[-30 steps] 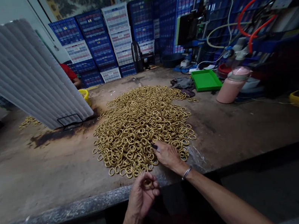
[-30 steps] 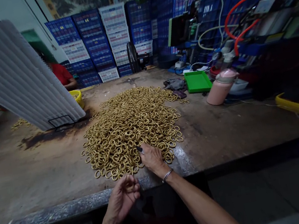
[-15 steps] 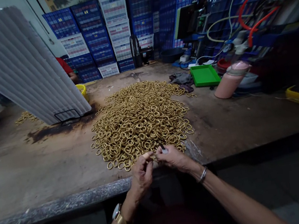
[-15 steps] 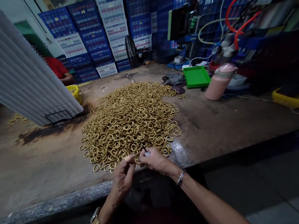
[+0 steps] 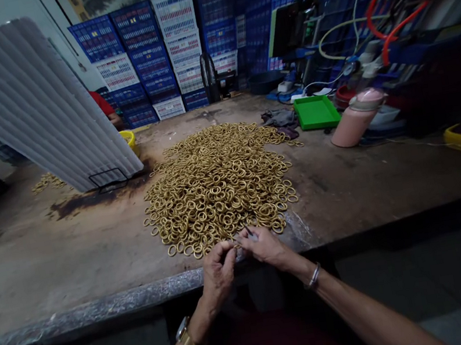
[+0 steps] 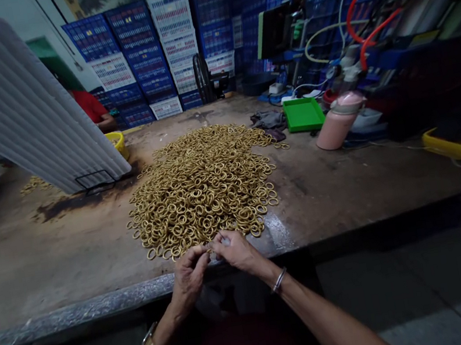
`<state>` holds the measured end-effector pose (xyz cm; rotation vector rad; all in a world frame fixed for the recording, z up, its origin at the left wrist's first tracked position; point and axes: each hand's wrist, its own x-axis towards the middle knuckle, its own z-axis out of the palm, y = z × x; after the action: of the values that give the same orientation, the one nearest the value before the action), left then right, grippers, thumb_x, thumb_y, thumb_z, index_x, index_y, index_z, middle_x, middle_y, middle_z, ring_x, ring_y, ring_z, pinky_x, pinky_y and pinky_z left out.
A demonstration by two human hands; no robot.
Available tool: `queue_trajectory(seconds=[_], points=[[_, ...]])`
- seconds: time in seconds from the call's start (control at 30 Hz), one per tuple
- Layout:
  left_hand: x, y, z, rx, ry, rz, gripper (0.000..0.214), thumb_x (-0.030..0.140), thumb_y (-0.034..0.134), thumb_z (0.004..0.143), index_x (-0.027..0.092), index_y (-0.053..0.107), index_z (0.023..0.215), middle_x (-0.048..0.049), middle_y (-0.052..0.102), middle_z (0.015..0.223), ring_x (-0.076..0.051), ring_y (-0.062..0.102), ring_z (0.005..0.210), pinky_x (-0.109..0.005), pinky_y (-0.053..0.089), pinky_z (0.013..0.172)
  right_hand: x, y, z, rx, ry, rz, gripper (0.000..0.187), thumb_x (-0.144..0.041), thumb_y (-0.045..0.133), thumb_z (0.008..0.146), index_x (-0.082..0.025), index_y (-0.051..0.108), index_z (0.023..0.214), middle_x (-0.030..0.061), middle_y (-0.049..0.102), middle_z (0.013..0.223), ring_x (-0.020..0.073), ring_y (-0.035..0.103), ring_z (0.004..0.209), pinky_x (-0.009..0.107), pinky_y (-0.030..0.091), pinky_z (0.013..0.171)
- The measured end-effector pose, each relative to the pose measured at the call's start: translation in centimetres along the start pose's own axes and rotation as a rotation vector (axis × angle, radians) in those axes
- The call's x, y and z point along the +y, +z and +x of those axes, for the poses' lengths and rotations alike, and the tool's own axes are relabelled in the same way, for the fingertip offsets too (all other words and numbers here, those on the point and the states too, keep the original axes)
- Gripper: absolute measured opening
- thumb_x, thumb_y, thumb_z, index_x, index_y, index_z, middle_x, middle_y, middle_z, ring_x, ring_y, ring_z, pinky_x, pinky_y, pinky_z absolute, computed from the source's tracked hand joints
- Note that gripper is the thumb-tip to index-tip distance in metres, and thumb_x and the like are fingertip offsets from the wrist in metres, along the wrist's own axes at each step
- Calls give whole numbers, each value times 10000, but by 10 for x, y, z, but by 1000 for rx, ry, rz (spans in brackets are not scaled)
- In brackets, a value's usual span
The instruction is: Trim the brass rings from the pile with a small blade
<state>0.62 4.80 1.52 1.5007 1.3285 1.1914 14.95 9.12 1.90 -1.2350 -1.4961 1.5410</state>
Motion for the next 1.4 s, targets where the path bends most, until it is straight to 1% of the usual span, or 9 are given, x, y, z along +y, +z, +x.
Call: queue_trajectory(seconds=[0.13, 0.33, 0.43, 0.53, 0.67, 0.97, 1.13, 1.3, 1.4], points=[[4, 0, -1, -29, -156, -172, 172, 309, 537, 762, 150, 601, 744, 7, 558, 624, -95, 469, 559, -202, 368, 555, 1, 4, 1, 50, -83, -144, 204, -341, 554, 677, -160, 509, 597, -49, 472, 528, 59, 390, 488, 176, 318, 471], [2, -3, -4, -228, -389, -411, 327, 444, 466, 790, 148, 522, 662, 55, 405, 481, -40, 280, 384, -173, 218, 403, -1, 5, 1, 49, -43, -160, 180, -313, 506, 707, -168, 501, 600, -61, 438, 483, 62, 360, 450, 180, 298, 450], [4, -2, -6, -190, -414, -501, 301, 450, 498, 770, 159, 503, 694, 51, 437, 529, -36, 294, 393, -167, 228, 402, 4, 3, 3, 94, -82, -218, 185, -302, 459, 745, -171, 509, 625, -49, 460, 498, 73, 390, 468, 185, 316, 477], [7, -1, -5, -134, -401, -487, 286, 445, 509, 767, 163, 497, 721, 40, 472, 594, -34, 317, 414, -165, 244, 410, 11, 3, 3, 140, -229, -443, 174, -263, 446, 759, -171, 519, 631, -28, 491, 544, 84, 406, 510, 192, 310, 510], [8, -1, -3, -92, -363, -422, 301, 450, 494, 775, 156, 503, 713, 45, 450, 575, -36, 317, 421, -169, 242, 414, 15, 5, -3, 20, -359, -701, 112, -177, 436, 741, -175, 539, 695, -5, 544, 600, 97, 440, 538, 204, 280, 522], [13, -4, -5, -60, -360, -362, 316, 459, 530, 745, 158, 487, 659, 51, 458, 541, -37, 335, 408, -173, 245, 406, 7, 9, -5, -28, -241, -935, 191, -113, 417, 700, -183, 556, 810, 27, 607, 687, 125, 499, 598, 227, 251, 545], [19, -8, -13, -177, -427, -531, 293, 445, 530, 758, 158, 502, 709, 42, 482, 568, -27, 323, 390, -160, 244, 383, 11, 0, 6, 113, -147, -1043, 175, -154, 429, 742, -189, 570, 840, 41, 638, 728, 144, 546, 644, 232, 258, 551], [11, -9, -12, -97, -480, -801, 241, 371, 583, 737, 151, 487, 737, -32, 580, 790, -60, 465, 504, -162, 325, 389, -2, -1, 26, 263, -231, -1052, 155, -224, 430, 800, -202, 559, 883, 36, 652, 786, 150, 580, 700, 234, 284, 588], [6, -12, -12, -35, -491, -848, 224, 344, 589, 733, 137, 504, 719, -63, 604, 805, -95, 526, 573, -173, 363, 408, -12, 4, 38, 267, -263, -1078, 136, -255, 453, 806, -215, 547, 896, 26, 656, 833, 152, 593, 736, 234, 292, 598]])
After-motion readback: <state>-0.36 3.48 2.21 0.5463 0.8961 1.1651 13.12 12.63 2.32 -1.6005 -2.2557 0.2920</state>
